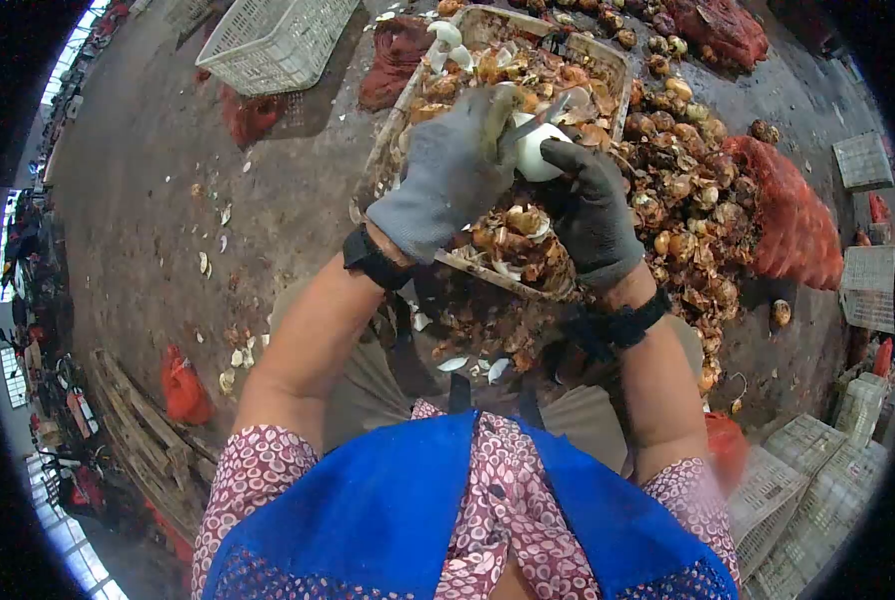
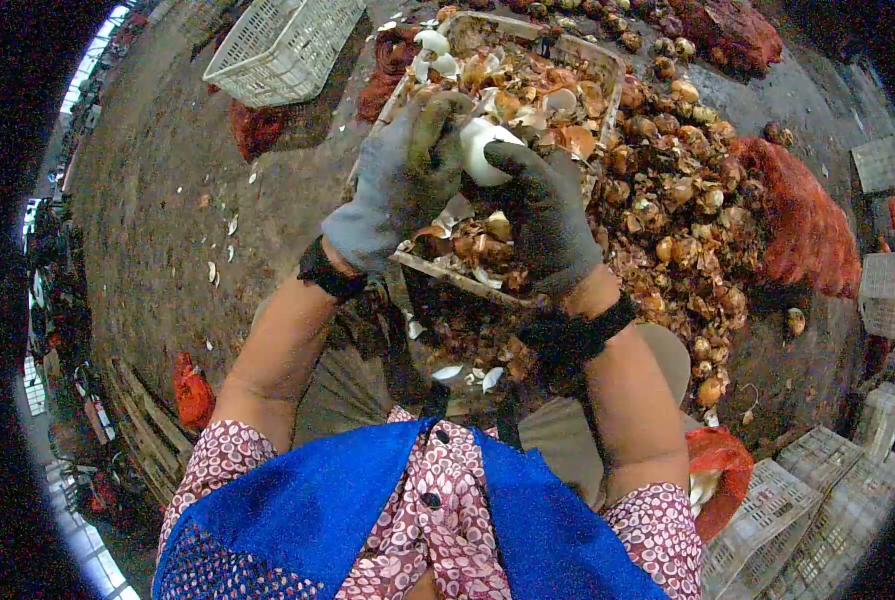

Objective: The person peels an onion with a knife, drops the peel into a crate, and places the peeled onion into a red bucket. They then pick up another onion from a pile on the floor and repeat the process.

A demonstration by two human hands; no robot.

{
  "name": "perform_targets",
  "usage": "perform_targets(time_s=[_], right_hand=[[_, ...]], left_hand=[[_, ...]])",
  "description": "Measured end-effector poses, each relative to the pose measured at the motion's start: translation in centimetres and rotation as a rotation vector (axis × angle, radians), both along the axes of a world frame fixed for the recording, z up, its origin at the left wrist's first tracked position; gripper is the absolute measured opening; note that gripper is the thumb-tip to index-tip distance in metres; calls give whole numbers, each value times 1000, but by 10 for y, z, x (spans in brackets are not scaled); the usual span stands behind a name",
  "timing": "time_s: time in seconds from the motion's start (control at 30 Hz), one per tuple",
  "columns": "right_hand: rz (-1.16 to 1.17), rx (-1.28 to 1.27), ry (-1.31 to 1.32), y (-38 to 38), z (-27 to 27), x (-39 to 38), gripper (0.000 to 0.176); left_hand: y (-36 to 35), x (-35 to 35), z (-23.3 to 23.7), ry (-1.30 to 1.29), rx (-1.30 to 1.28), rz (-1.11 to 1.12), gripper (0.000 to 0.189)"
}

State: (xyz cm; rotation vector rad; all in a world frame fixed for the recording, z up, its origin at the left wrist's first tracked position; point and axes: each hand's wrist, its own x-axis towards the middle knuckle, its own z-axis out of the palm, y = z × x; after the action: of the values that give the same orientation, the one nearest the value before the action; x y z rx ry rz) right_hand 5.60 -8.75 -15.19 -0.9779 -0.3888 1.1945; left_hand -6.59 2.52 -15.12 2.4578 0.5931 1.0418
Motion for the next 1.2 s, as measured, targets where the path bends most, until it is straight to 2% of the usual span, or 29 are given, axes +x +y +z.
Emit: perform_targets(time_s=[0.03, 0.1, 0.13, 0.17, 0.23, 0.27, 0.3, 0.33, 0.37, 0.4, 0.43, 0.5, 0.53, 0.57, 0.63, 0.7, 0.73, 0.77, 0.83, 0.87, 0.93, 0.97, 1.0, 1.03, 1.07, 1.13, 1.2], right_hand=[[1, -6, 0, -1, -7, 2, 34], [1, 248, 38, -6, -30, 11, 32], [41, 398, -13, -7, -41, 17, 30], [40, 395, -14, -8, -44, 20, 30], [-9, 325, -460, -11, -48, 25, 26], [208, 185, 480, -10, -8, 27, 26], [199, 181, 477, -11, -10, 24, 26], [104, 312, 244, -12, -16, 21, 19], [5, 436, 0, -16, -23, 21, 16], [90, 643, -134, -12, -21, 28, 43], [58, 618, -125, -25, -15, 33, 42], [-222, 418, -527, -33, 1, 47, 12], [-281, 366, -734, -50, 10, 53, 16], [-323, 331, -1158, -74, 11, 67, 28], [-361, 309, -846, -145, 44, 51, 23], [-517, 78, -840, -236, 46, 53, 17], [-549, -3, -700, -299, 47, 59, 23], [-577, -74, -555, -346, 53, 55, 31], [-693, -421, -797, -344, 102, 7, 52], [-677, -548, -782, -368, 104, -2, 56], [-611, -746, -805, -426, 92, -13, 63], [-540, -917, -905, -468, 72, -12, 64], [-427, -1078, -943, -489, 66, -18, 59], [-311, -1227, -980, -501, 61, -22, 53], [-314, -1220, -983, -492, 60, -14, 53], [-492, -1061, -916, -452, 66, 10, 40], [-499, -1123, -1140, -373, 84, 43, 29]], left_hand=[[1, 0, -3, 110, 74, 24, 27], [15, 1, -2, 109, 159, 75, 28], [26, -5, 3, 164, 185, 148, 37], [36, -11, 5, 219, 210, 219, 47], [46, -12, 1, 203, 242, 251, 50], [46, -11, 1, 325, 190, 338, 46], [45, -10, 3, 450, 136, 421, 42], [39, -10, 5, 469, 78, 392, 50], [37, -8, 6, 462, 73, 371, 50], [36, -3, 6, 533, 62, 369, 52], [35, 2, 4, 601, 50, 360, 54], [35, 9, -12, 399, 10, 207, 60], [31, 13, -17, 457, 15, 213, 60], [24, 15, -14, 520, 22, 219, 59], [8, 19, 3, 581, -34, 155, 62], [5, 12, -6, 495, 28, 92, 61], [17, 11, -23, 281, 170, -36, 61], [4, 11, -2, 444, 53, 24, 60], [-6, 11, -4, 472, 36, 45, 58], [-4, 10, -8, 438, 71, 4, 56], [3, 7, -31, 434, 116, -11, 55], [4, 8, -37, 429, 156, -14, 54], [-2, 4, -34, 337, 186, -46, 53], [-9, -1, -30, 331, 197, -45, 53], [-11, -3, -27, 369, 156, -44, 52], [-15, -2, -28, 400, 85, -56, 50], [-22, 0, -24, 424, 81, -66, 50]])
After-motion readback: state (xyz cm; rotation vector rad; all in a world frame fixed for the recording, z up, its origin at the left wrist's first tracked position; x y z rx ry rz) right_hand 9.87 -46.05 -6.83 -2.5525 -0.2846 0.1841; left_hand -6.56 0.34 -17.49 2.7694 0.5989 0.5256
